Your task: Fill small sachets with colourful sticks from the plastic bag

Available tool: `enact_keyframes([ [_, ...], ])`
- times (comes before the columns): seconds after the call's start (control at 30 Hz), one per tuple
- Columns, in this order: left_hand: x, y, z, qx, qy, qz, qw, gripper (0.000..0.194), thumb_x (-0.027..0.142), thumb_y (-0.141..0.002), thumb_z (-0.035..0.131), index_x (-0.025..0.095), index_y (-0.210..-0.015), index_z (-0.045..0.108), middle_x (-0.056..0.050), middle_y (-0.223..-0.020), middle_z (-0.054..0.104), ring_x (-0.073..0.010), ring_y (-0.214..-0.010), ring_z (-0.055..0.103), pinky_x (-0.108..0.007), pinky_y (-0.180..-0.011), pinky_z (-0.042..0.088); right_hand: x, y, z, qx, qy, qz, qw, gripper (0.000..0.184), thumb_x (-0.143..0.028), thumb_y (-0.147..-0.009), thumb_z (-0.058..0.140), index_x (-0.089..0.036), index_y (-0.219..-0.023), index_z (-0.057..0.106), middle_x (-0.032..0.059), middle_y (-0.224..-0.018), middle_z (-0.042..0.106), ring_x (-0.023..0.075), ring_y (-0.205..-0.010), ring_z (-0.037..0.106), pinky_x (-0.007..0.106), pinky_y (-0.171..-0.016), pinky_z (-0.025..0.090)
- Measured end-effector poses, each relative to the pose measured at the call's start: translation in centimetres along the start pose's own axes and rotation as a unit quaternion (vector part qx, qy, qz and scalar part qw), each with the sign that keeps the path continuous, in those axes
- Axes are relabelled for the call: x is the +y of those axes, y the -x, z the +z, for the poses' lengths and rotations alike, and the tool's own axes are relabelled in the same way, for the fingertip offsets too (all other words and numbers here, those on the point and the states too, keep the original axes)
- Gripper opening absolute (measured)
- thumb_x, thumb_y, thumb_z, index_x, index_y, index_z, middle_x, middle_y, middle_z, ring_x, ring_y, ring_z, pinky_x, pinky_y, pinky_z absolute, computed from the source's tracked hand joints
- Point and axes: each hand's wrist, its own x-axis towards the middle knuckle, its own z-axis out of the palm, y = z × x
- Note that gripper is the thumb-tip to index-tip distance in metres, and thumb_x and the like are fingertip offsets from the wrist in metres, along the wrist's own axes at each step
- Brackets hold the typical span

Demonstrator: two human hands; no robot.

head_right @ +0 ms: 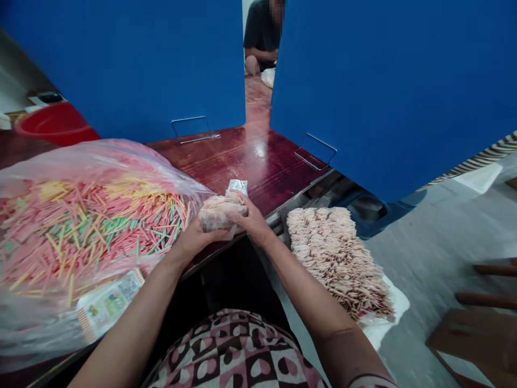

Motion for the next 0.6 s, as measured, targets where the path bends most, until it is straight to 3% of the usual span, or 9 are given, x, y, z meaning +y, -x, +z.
enact_keyframes([
  [0.1, 0.1, 0.0, 0.3, -0.004, -0.004, 0.003, 1.0, 0.089, 0.036, -0.063, 0.094, 0.017, -0.14, 0.052, -0.012, -0.133, 0.07, -0.0288, -0.119, 0.068, -0.046, -0.11, 0.051, 0.7, -0.2, 1.1, 0.023, 0.005, -0.026, 0.999, 0.053, -0.045, -0.075, 0.085, -0.025, -0.122, 0.071, -0.0002, -0.111, 0.078, 0.0181, -0.1, 0.072, 0.027, -0.092, 0.058],
  [0.2, 0.0, 0.0, 0.5, 0.053, -0.05, 0.049, 0.996, 0.081, 0.033, -0.069, 0.089, 0.019, -0.139, 0.052, -0.01, -0.133, 0.069, -0.0269, -0.12, 0.067, -0.045, -0.111, 0.05, 1.0, -0.7, 2.3, 0.063, 0.023, -0.078, 0.995, 0.045, -0.047, -0.08, 0.079, -0.025, -0.119, 0.073, -0.0004, -0.112, 0.077, 0.0178, -0.1, 0.071, 0.028, -0.093, 0.056],
  [0.3, -0.4, 0.2, 0.1, 0.102, -0.107, 0.089, 0.985, 0.08, 0.033, -0.07, 0.088, 0.021, -0.14, 0.052, -0.009, -0.134, 0.067, -0.0257, -0.124, 0.064, -0.044, -0.116, 0.046, 1.0, -0.9, 2.5, 0.049, 0.058, -0.084, 0.994, 0.043, -0.047, -0.078, 0.081, -0.025, -0.115, 0.075, -0.0001, -0.111, 0.077, 0.0193, -0.103, 0.07, 0.03, -0.097, 0.054],
  [0.47, -0.9, 0.4, -0.7, 0.03, -0.147, 0.074, 0.986, 0.093, 0.03, -0.067, 0.09, 0.02, -0.148, 0.045, -0.012, -0.139, 0.065, -0.0287, -0.129, 0.062, -0.047, -0.117, 0.046, 0.9, -0.6, 1.6, 0.031, 0.017, -0.035, 0.999, 0.047, -0.057, -0.079, 0.079, -0.024, -0.113, 0.076, 0.0011, -0.108, 0.078, 0.0203, -0.1, 0.072, 0.031, -0.095, 0.055],
  [0.6, -0.5, 0.1, -0.4, 0.031, -0.183, 0.084, 0.979, 0.085, 0.029, -0.068, 0.088, 0.02, -0.144, 0.05, -0.012, -0.138, 0.067, -0.0294, -0.126, 0.064, -0.048, -0.115, 0.047, 0.7, -0.8, 2.4, 0.044, -0.051, -0.019, 0.998, 0.045, -0.059, -0.078, 0.079, -0.023, -0.105, 0.077, 0.0016, -0.102, 0.079, 0.02, -0.093, 0.073, 0.03, -0.089, 0.058],
])
